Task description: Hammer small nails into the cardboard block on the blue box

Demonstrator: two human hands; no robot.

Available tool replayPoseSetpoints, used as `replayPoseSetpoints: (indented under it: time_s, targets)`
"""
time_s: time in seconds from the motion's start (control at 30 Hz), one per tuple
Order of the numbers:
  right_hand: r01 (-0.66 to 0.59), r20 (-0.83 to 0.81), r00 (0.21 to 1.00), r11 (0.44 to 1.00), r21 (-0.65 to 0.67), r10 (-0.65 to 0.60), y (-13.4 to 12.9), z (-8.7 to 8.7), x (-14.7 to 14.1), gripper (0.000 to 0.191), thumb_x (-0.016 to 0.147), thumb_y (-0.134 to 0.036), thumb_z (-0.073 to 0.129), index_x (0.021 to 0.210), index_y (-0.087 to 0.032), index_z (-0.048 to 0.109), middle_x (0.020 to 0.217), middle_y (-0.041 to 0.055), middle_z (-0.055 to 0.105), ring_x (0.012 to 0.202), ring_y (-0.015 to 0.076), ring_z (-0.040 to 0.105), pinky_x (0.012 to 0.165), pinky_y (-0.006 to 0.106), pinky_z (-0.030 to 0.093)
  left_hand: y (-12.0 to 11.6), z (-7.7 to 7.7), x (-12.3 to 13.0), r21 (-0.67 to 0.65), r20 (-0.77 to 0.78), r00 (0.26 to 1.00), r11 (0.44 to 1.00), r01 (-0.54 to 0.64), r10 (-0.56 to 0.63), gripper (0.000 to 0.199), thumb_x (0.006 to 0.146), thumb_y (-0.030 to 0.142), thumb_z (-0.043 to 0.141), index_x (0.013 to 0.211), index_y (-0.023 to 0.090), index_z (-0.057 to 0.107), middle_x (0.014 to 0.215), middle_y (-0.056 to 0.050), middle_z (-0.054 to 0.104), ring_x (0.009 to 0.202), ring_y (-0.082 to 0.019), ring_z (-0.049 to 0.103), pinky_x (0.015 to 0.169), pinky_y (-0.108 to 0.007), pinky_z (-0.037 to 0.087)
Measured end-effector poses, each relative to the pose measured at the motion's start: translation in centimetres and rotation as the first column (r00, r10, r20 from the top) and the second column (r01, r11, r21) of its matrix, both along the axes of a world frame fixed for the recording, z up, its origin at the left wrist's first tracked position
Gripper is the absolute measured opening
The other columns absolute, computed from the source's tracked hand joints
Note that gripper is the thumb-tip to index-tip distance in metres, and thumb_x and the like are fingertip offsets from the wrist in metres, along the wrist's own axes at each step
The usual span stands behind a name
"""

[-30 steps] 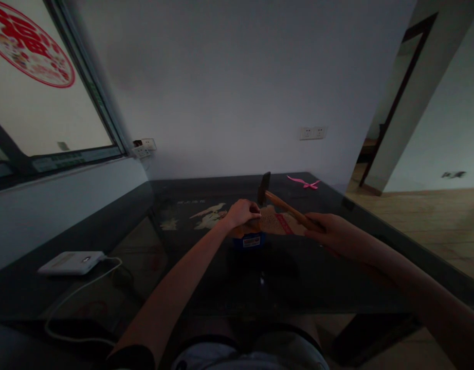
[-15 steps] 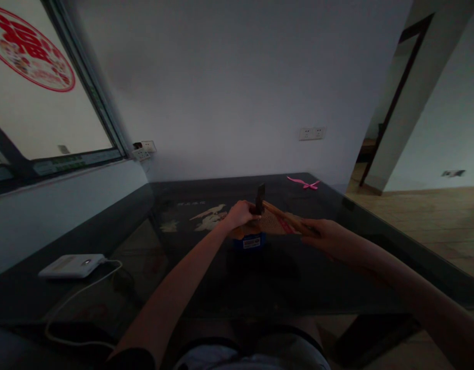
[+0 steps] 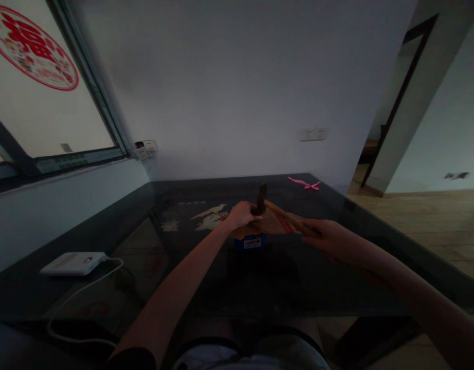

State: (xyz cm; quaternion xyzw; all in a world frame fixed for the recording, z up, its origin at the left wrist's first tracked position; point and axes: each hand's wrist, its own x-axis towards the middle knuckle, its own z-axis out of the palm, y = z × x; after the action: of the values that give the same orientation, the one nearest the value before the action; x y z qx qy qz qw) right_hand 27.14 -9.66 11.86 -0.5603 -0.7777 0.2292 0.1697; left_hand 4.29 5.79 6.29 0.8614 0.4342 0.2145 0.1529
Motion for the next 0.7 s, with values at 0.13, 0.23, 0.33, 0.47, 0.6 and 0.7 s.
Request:
replayPoseSetpoints:
  time_s: [0.13, 0.23, 0.33, 0.47, 0.6, 0.7]
  targets:
    - [0.036, -0.022, 0.999, 0.999, 0.024, -0.035, -0.2, 0.3, 0.1, 0.036, 0.079, -0.03, 0.048, 0.109, -0.014, 0.058, 0.062, -0.0001, 0.057, 0.041, 0.0104, 0.049, 0.036, 0.02, 0.035, 0.1, -0.2, 0.1, 0.018, 0.004, 1.0, 1.0, -0.004, 0.004, 0.023, 0.071, 0.032, 0.063, 0.083, 0.015, 0.072, 0.082, -0.006, 0.071, 0.073, -0.017, 0.063, 0.064, -0.023, 0.046]
    - [0.024, -0.025, 0.999, 1.0, -0.009, -0.024, -0.3, 0.1, 0.1, 0.04, 0.078, -0.029, 0.048, 0.116, -0.015, 0.055, 0.064, 0.0, 0.059, 0.039, 0.0106, 0.049, 0.036, 0.021, 0.036, 0.1, -0.2, 0.2, 0.02, -0.002, 1.0, 1.0, 0.001, -0.001, 0.025, 0.071, 0.033, 0.063, 0.087, 0.016, 0.072, 0.083, -0.005, 0.071, 0.074, -0.017, 0.063, 0.065, -0.023, 0.046]
    - [0.019, -0.006, 1.0, 1.0, -0.017, -0.019, -0.3, -0.1, 0.1, 0.036, 0.079, -0.031, 0.047, 0.109, -0.014, 0.057, 0.068, 0.0015, 0.059, 0.042, 0.0112, 0.051, 0.039, 0.022, 0.038, 0.0, 0.1, -0.1, 0.041, -0.009, 1.0, 0.999, 0.002, -0.002, 0.026, 0.071, 0.034, 0.063, 0.089, 0.018, 0.072, 0.083, -0.005, 0.071, 0.075, -0.017, 0.063, 0.068, -0.024, 0.046]
    - [0.052, 0.012, 0.999, 0.998, 0.021, -0.052, -0.6, 0.5, 0.0, 0.029, 0.08, -0.037, 0.045, 0.092, -0.014, 0.058, 0.059, -0.0014, 0.05, 0.041, 0.0101, 0.048, 0.037, 0.021, 0.036, -0.3, 0.4, -1.2, 0.063, 0.061, 0.998, 0.998, 0.015, -0.019, 0.027, 0.07, 0.038, 0.065, 0.088, 0.02, 0.072, 0.086, -0.003, 0.071, 0.078, -0.017, 0.063, 0.073, -0.025, 0.047]
    - [0.051, -0.001, 0.999, 0.998, 0.022, -0.051, -0.9, 1.1, -0.4, 0.027, 0.081, -0.038, 0.044, 0.086, -0.014, 0.054, 0.057, -0.0031, 0.045, 0.039, 0.0085, 0.045, 0.035, 0.02, 0.035, -0.4, 0.1, -1.9, 0.019, 0.168, 0.986, 1.0, 0.005, -0.008, 0.026, 0.069, 0.035, 0.066, 0.086, 0.016, 0.071, 0.084, -0.004, 0.071, 0.077, -0.016, 0.063, 0.074, -0.025, 0.047]
    - [0.042, -0.059, 0.997, 0.999, -0.001, -0.042, -0.9, 1.0, -0.9, 0.029, 0.082, -0.041, 0.045, 0.089, -0.014, 0.054, 0.058, -0.0035, 0.045, 0.038, 0.0074, 0.044, 0.034, 0.019, 0.035, -0.3, -0.5, -1.8, -0.016, 0.215, 0.977, 1.0, 0.001, 0.002, 0.023, 0.07, 0.032, 0.065, 0.083, 0.015, 0.071, 0.081, -0.004, 0.071, 0.075, -0.015, 0.063, 0.072, -0.025, 0.047]
